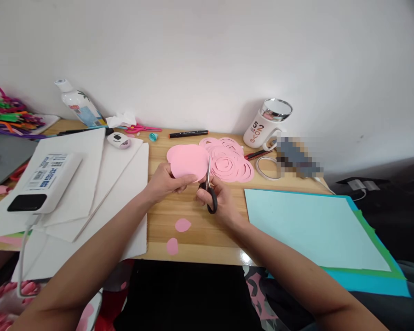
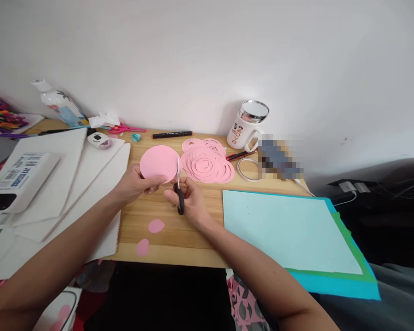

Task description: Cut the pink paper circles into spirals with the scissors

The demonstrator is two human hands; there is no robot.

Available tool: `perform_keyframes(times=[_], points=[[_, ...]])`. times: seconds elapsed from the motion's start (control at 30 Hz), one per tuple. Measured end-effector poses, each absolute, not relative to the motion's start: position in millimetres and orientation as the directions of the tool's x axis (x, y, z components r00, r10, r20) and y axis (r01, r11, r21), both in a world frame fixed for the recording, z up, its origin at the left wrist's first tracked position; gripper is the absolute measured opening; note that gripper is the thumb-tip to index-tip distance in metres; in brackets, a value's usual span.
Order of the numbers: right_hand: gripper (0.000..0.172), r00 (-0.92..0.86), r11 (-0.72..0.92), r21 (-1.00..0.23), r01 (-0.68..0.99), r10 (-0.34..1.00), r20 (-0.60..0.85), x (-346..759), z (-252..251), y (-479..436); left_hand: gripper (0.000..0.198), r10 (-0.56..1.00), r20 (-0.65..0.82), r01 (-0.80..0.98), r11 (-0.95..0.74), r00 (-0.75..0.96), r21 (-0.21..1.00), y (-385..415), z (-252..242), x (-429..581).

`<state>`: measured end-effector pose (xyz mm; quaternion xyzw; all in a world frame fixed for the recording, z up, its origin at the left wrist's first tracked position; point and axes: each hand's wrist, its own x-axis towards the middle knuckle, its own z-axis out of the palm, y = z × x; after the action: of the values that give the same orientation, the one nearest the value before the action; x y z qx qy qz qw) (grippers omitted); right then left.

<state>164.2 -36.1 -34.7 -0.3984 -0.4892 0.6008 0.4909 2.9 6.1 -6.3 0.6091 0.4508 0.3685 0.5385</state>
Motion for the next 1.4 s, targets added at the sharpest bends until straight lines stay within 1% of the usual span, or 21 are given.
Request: perform_keyframes(times=[0.2,0.33,0.47,0.53,0.6,0.73,0.8,0.87,0.93,1.17,1.3,1.4], points=[[0.026,-0.203,-0.094,-0.97,-0.226,0.978,-0.048,164,-33,-36,0.038,0.944,-0.019,0.121,-0.023,0.329,0.992,7,-5,2],[0.025,-0.203,-0.114,-0.966,-0.233,0.977,-0.067,163,-33,-36,0.038,0.935,-0.056,0.038,0.046,0.35,0.998,6,-3,4],[0.027,-0.208,-0.132,-0.966,-0.22,0.974,-0.086,161,-37,-38,0.031,0.953,-0.137,-0.025,0.149,0.272,0.989,5,-2,7],[0.028,-0.227,-0.142,-0.968,-0.209,0.969,-0.093,160,-38,-39,0.031,0.96,-0.163,0.001,0.168,0.228,0.986,4,-3,8],[0.031,-0.235,-0.133,-0.97,-0.205,0.968,-0.083,159,-38,-39,0.034,0.964,-0.161,0.053,0.153,0.213,0.987,3,-4,8],[0.045,-0.228,-0.101,-0.963,-0.251,0.973,-0.042,159,-34,-37,0.039,0.963,-0.146,0.192,0.103,0.227,0.976,1,-2,6],[0.051,-0.226,-0.091,-0.957,-0.275,0.974,-0.028,159,-31,-36,0.039,0.967,-0.149,0.25,0.095,0.206,0.964,0,1,4],[0.054,-0.224,-0.082,-0.957,-0.28,0.974,-0.018,159,-30,-35,0.039,0.966,-0.161,0.273,0.102,0.202,0.957,-1,2,3],[0.055,-0.228,-0.08,-0.956,-0.282,0.974,-0.014,159,-31,-35,0.039,0.968,-0.159,0.258,0.106,0.195,0.96,-1,3,2],[0.049,-0.239,-0.076,-0.967,-0.242,0.971,-0.017,158,-36,-34,0.037,0.956,-0.149,0.219,0.094,0.253,0.971,-1,6,0],[0.046,-0.205,-0.079,-0.983,-0.166,0.978,-0.044,157,-34,-36,0.039,0.957,-0.147,0.219,0.093,0.249,0.971,-1,6,-1],[0.044,-0.191,-0.102,-0.984,-0.144,0.979,-0.074,156,-31,-36,0.039,0.964,-0.129,0.209,0.08,0.234,0.975,-1,4,-1]])
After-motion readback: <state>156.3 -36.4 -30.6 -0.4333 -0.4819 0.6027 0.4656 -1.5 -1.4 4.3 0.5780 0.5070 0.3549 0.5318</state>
